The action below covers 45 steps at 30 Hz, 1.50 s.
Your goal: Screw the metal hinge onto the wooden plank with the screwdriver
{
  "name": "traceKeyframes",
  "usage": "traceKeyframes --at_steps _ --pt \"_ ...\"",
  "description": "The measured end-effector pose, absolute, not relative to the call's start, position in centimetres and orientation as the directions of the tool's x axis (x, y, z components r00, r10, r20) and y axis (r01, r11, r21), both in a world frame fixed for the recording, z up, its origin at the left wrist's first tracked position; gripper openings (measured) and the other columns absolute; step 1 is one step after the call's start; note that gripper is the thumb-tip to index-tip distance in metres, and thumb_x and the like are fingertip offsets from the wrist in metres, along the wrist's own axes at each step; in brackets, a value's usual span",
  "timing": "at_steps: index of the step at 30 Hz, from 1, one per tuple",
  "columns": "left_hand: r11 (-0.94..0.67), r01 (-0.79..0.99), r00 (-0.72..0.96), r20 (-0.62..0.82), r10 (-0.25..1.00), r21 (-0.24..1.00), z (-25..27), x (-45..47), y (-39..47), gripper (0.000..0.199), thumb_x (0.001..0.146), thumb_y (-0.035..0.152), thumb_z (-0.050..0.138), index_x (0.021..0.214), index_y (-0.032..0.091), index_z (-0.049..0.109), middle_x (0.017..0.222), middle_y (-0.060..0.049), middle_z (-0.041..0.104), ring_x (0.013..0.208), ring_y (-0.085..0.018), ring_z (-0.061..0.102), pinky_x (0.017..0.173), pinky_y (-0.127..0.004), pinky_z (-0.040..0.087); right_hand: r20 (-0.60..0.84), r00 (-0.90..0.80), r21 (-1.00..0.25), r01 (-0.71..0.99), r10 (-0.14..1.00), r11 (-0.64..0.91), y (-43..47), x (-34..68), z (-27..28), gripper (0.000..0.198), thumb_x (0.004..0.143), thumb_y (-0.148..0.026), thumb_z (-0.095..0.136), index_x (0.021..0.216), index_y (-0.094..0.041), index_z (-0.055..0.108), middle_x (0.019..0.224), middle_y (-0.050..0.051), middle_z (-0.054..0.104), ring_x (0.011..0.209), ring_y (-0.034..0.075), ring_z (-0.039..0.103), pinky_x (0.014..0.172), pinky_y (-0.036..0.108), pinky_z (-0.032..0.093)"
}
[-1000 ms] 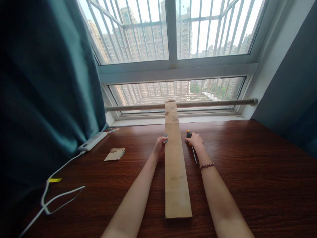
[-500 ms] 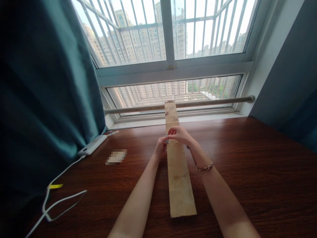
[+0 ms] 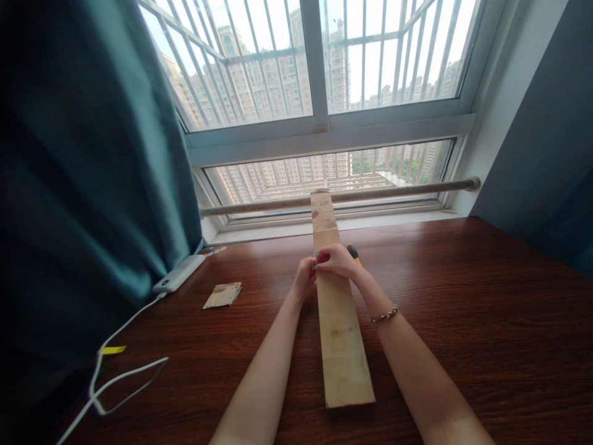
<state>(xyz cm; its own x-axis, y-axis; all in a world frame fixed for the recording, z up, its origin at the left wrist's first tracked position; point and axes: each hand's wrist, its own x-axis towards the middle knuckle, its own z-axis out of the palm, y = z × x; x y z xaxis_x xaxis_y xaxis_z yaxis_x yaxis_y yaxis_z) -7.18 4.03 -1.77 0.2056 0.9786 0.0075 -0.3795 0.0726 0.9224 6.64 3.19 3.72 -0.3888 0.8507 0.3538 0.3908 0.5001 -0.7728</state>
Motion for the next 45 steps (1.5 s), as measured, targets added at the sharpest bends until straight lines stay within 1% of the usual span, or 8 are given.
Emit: traceKeyframes --at_steps 7,14,19,22,27,31,34,45 --pt "0.115 -0.398 0.19 -0.041 0.981 0.91 -1.5 -7.1 4.1 0.018 0.061 0.028 0.062 0.057 0.014 0.052 0.043 0.006 0.035 0.035 -0.002 0.024 0.037 -0.021 0.012 0.345 -0.353 -0.814 0.35 0.87 0.465 3.0 6.6 3.3 0.014 0.064 -0.029 0.073 0.069 -0.015 0.071 0.066 0.001 0.068 0.064 0.016 0.062 0.059 0.024 0.047" --pt "0.075 -0.398 0.194 0.004 0.981 0.914 -1.2 -7.2 3.9 0.018 0.061 0.028 0.061 0.054 0.015 0.049 0.043 0.007 0.033 0.035 -0.002 0.023 0.036 -0.02 0.01 0.336 -0.344 -0.875 0.231 0.877 0.425 2.8 6.7 3.8 0.021 0.061 -0.034 0.076 0.065 -0.015 0.068 0.064 0.001 0.066 0.062 0.015 0.06 0.059 0.024 0.047" --pt "0.101 -0.393 0.203 -0.021 0.979 0.914 -1.1 -7.2 3.7 0.02 0.06 0.03 0.065 0.062 0.013 0.054 0.048 0.006 0.039 0.036 -0.002 0.025 0.036 -0.019 0.01 0.343 -0.207 -0.92 0.121 0.916 0.372 2.6 6.9 4.8 0.032 0.067 -0.046 0.069 0.073 -0.015 0.062 0.065 0.001 0.064 0.057 0.012 0.057 0.052 0.022 0.045" --pt "0.113 -0.416 0.2 -0.03 0.979 0.902 -1.1 -7.2 3.7 0.022 0.06 0.031 0.067 0.062 0.013 0.053 0.048 0.007 0.038 0.036 -0.001 0.025 0.036 -0.019 0.009 0.337 -0.146 -0.93 0.101 0.93 0.353 3.0 6.8 4.7 0.034 0.071 -0.05 0.064 0.078 -0.017 0.059 0.071 0.003 0.066 0.062 0.013 0.06 0.054 0.022 0.048" --pt "0.075 -0.412 0.207 0.013 0.978 0.908 -1.4 -7.2 3.8 0.021 0.062 0.031 0.065 0.065 0.013 0.054 0.049 0.007 0.037 0.036 -0.002 0.025 0.037 -0.02 0.01 0.328 -0.091 -0.914 0.222 0.94 0.341 4.0 6.5 3.8 0.031 0.068 -0.044 0.065 0.08 -0.015 0.062 0.062 0.002 0.064 0.053 0.013 0.056 0.049 0.023 0.042" --pt "0.051 -0.401 0.203 0.034 0.979 0.915 -1.6 -7.2 3.9 0.021 0.064 0.033 0.063 0.067 0.014 0.054 0.05 0.007 0.037 0.036 -0.002 0.024 0.037 -0.021 0.01 0.35 -0.086 -0.849 0.391 0.933 0.354 3.9 6.4 3.8 0.019 0.062 -0.03 0.069 0.075 -0.016 0.071 0.056 -0.001 0.06 0.056 0.013 0.053 0.053 0.023 0.038" --pt "0.048 -0.396 0.205 0.038 0.978 0.917 -1.7 -7.3 3.9 0.023 0.064 0.034 0.063 0.067 0.014 0.053 0.049 0.007 0.036 0.036 -0.002 0.024 0.037 -0.021 0.01 0.35 -0.092 -0.801 0.486 0.932 0.349 3.7 6.3 4.1 0.014 0.062 -0.024 0.065 0.072 -0.018 0.074 0.054 -0.001 0.06 0.056 0.013 0.053 0.054 0.023 0.036" --pt "0.056 -0.404 0.209 0.032 0.977 0.913 -1.9 -7.2 4.1 0.025 0.061 0.035 0.065 0.067 0.014 0.053 0.048 0.008 0.036 0.035 -0.001 0.023 0.037 -0.022 0.009 0.333 -0.036 -0.776 0.557 0.942 0.296 4.3 5.8 3.1 0.016 0.067 -0.025 0.064 0.077 -0.02 0.076 0.075 0.002 0.071 0.07 0.017 0.061 0.065 0.023 0.044"
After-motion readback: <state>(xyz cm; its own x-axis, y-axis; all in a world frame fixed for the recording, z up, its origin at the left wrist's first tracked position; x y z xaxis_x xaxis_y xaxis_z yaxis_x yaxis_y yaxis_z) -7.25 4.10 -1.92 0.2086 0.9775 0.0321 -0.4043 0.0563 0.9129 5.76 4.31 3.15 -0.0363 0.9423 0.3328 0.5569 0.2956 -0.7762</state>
